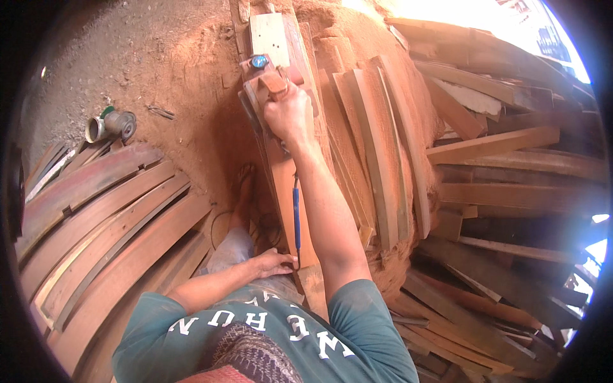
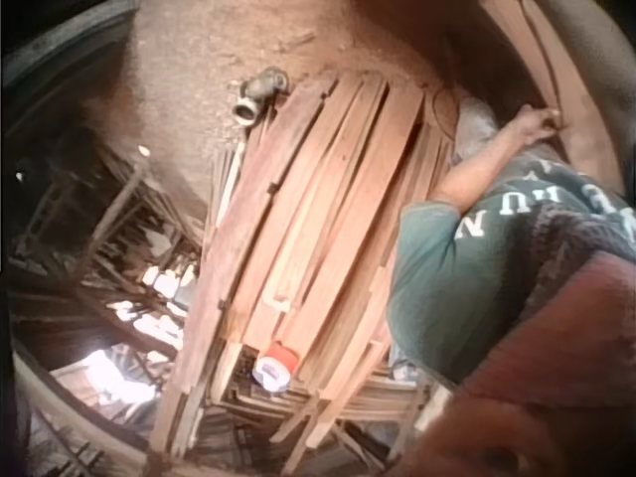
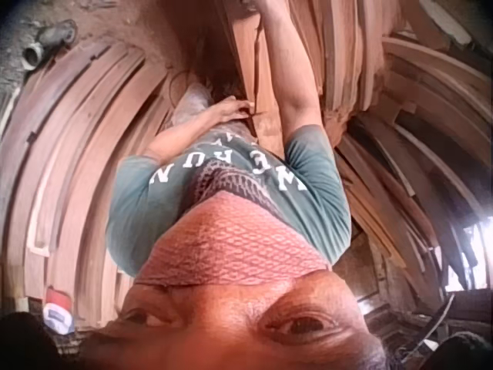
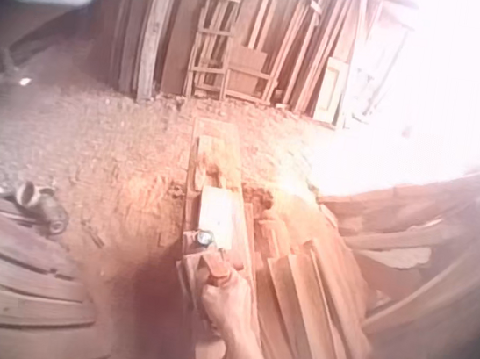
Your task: The person uses a power plane to smooth a wooden board, checks the edges with a try square, and marks lines with a marking gauge and a pencil.
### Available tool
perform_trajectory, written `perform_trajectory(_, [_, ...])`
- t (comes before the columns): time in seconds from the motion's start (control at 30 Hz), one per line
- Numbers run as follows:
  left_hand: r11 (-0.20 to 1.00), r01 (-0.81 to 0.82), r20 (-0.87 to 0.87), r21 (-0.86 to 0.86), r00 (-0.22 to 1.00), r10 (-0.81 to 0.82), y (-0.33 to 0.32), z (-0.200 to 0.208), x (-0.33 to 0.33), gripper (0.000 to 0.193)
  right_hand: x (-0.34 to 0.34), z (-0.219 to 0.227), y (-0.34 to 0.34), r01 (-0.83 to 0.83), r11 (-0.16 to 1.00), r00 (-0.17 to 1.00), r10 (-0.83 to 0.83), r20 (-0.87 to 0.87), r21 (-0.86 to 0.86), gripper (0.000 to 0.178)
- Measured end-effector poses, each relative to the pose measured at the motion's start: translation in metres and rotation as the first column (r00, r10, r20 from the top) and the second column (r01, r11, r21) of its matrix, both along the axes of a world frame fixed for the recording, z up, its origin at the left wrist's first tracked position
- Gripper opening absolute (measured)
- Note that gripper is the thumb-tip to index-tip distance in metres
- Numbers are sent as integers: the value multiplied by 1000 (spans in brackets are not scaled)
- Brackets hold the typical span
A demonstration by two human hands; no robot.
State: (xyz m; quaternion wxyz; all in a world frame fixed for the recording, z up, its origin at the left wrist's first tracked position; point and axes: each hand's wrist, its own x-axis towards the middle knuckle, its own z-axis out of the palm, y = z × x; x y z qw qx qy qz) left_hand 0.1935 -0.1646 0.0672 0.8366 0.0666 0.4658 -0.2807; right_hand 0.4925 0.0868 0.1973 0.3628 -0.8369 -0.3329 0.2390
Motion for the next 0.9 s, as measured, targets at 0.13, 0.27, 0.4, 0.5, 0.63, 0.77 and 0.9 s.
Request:
perform_trajectory(0.13, [996, 18, 46, -85, 999, -14, 6, 0, 7, 70, 27, 3, 68, -36, 998, 998, 38, 46, -43, 34])
perform_trajectory(0.27, [991, 45, 48, -126, 998, -39, 14, 1, 12, 69, 58, -9, 134, -78, 992, 974, 56, 220, 96, 38])
perform_trajectory(0.4, [994, 69, -1, -87, 998, -69, 7, -6, 11, 68, 104, -25, 214, -161, 969, 938, 92, 335, 185, 33])
perform_trajectory(0.5, [998, 67, -21, -9, 998, -67, 2, -4, -1, 62, 153, -36, 253, -183, 982, 897, 183, 402, -38, 35])
perform_trajectory(0.63, [986, 107, -28, -126, 993, -112, 17, -6, -8, 48, 163, -33, 236, -200, 973, 913, 226, 339, -112, 34])
perform_trajectory(0.77, [982, 137, 52, -132, 990, -131, 35, -1, -2, 31, 140, -59, 190, -215, 976, 854, 208, 477, -40, 30])
perform_trajectory(0.9, [987, 147, 119, -70, 983, -138, 39, -3, -8, 48, 80, -2, 120, -5, 1000, 994, 3, 106, 16, 38])
